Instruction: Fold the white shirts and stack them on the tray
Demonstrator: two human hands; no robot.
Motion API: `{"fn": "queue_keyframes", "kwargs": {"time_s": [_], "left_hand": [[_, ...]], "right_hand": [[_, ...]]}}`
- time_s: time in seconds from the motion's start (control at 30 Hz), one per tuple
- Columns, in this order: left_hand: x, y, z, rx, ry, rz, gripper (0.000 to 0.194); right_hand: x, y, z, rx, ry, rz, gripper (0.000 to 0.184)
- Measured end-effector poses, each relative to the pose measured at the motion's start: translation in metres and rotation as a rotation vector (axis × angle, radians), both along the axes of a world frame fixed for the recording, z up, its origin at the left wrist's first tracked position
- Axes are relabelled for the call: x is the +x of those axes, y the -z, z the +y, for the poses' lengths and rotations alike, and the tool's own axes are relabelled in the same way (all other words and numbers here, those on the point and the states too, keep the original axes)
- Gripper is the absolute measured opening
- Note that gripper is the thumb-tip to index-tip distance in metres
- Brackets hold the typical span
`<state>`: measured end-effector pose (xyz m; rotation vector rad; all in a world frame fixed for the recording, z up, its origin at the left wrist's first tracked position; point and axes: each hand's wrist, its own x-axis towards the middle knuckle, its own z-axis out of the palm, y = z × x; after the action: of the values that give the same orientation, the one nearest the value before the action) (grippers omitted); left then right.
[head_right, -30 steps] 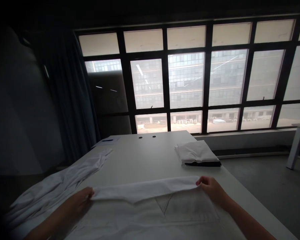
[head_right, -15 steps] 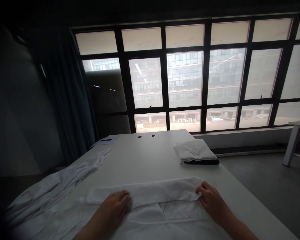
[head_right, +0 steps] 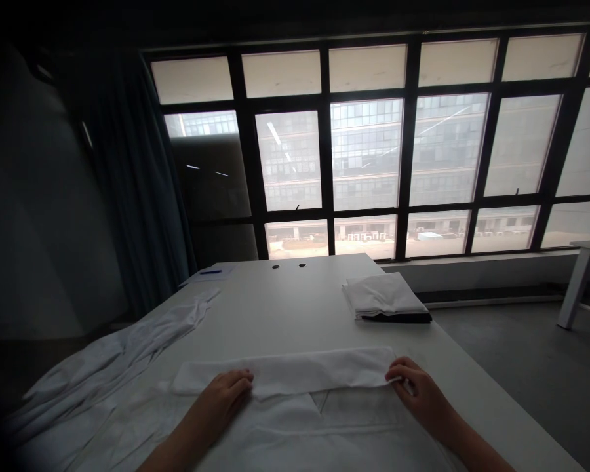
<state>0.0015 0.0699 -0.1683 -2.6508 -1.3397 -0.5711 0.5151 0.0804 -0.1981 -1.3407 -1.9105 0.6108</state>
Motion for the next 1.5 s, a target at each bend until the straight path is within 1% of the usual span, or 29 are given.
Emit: {"fn": "queue_keyframes", "kwargs": {"time_s": [0.1, 0.23, 0.33, 0.43, 0.53, 0.6, 0.7, 0.8, 0.87, 0.93, 1.03, 1.1, 1.17, 1.27, 1.33, 1.37, 1.43, 1.5], "left_hand": [[-0.001, -0.001, -0.002, 0.011, 0.026, -0.019, 0.017], [-0.003, 0.001, -0.004, -0.001, 0.011, -0.053, 0.013], [-0.004, 0.0, -0.002, -0.024, 0.0, -0.035, 0.021], [0.0, -0.003, 0.002, -0.018, -0.016, 0.002, 0.023], [0.005, -0.003, 0.006, -0.003, -0.054, 0.031, 0.032], [0.005, -0.002, 0.008, 0.001, -0.082, 0.053, 0.036], [0.002, -0.004, 0.008, 0.005, -0.098, 0.064, 0.036], [0.001, -0.01, 0.005, 0.002, -0.061, 0.061, 0.029], [0.005, -0.012, 0.003, -0.004, -0.03, 0.063, 0.025], [0.013, -0.012, 0.002, -0.012, -0.013, 0.064, 0.024], [0.022, -0.008, 0.002, -0.019, 0.004, 0.075, 0.026], [0.024, -0.008, 0.001, -0.016, 0.02, 0.078, 0.03], [0.023, -0.01, -0.001, -0.006, 0.032, 0.064, 0.034], [0.022, -0.018, -0.009, -0.002, 0.059, 0.035, 0.035], [0.024, -0.023, -0.015, -0.035, 0.095, 0.033, 0.036], [0.025, -0.024, -0.018, -0.067, 0.111, 0.038, 0.04], [0.027, -0.023, -0.021, -0.145, 0.124, 0.041, 0.05], [0.027, -0.021, -0.022, -0.221, 0.109, 0.032, 0.055]], "right_hand": [[-0.001, -0.006, -0.003, -0.003, -0.052, -0.009, 0.019], [0.0, -0.008, -0.004, 0.022, -0.018, 0.007, 0.019], [0.002, -0.005, -0.002, 0.019, 0.015, -0.008, 0.019], [0.003, -0.002, -0.002, 0.016, 0.017, -0.028, 0.02], [0.003, -0.002, -0.002, 0.022, 0.023, -0.027, 0.023], [0.002, -0.002, -0.003, 0.036, 0.015, -0.022, 0.023], [0.001, -0.002, -0.004, 0.049, -0.024, -0.024, 0.021], [0.001, -0.001, -0.004, 0.05, 0.0, -0.039, 0.021], [0.002, 0.0, -0.004, 0.055, 0.044, -0.053, 0.021], [0.002, 0.001, -0.005, 0.078, 0.056, -0.059, 0.02], [0.0, 0.001, -0.005, 0.124, 0.032, -0.054, 0.015], [-0.001, 0.001, -0.005, 0.134, 0.038, -0.05, 0.014], [-0.001, 0.001, -0.005, 0.132, 0.059, -0.047, 0.013], [0.0, -0.001, -0.006, 0.123, 0.084, -0.043, 0.013], [0.002, -0.003, -0.007, 0.112, 0.084, -0.053, 0.011], [0.003, -0.003, -0.008, 0.103, 0.078, -0.066, 0.011], [0.005, -0.004, -0.009, 0.076, 0.045, -0.105, 0.009], [0.006, -0.003, -0.011, 0.034, 0.002, -0.149, 0.009]]}}
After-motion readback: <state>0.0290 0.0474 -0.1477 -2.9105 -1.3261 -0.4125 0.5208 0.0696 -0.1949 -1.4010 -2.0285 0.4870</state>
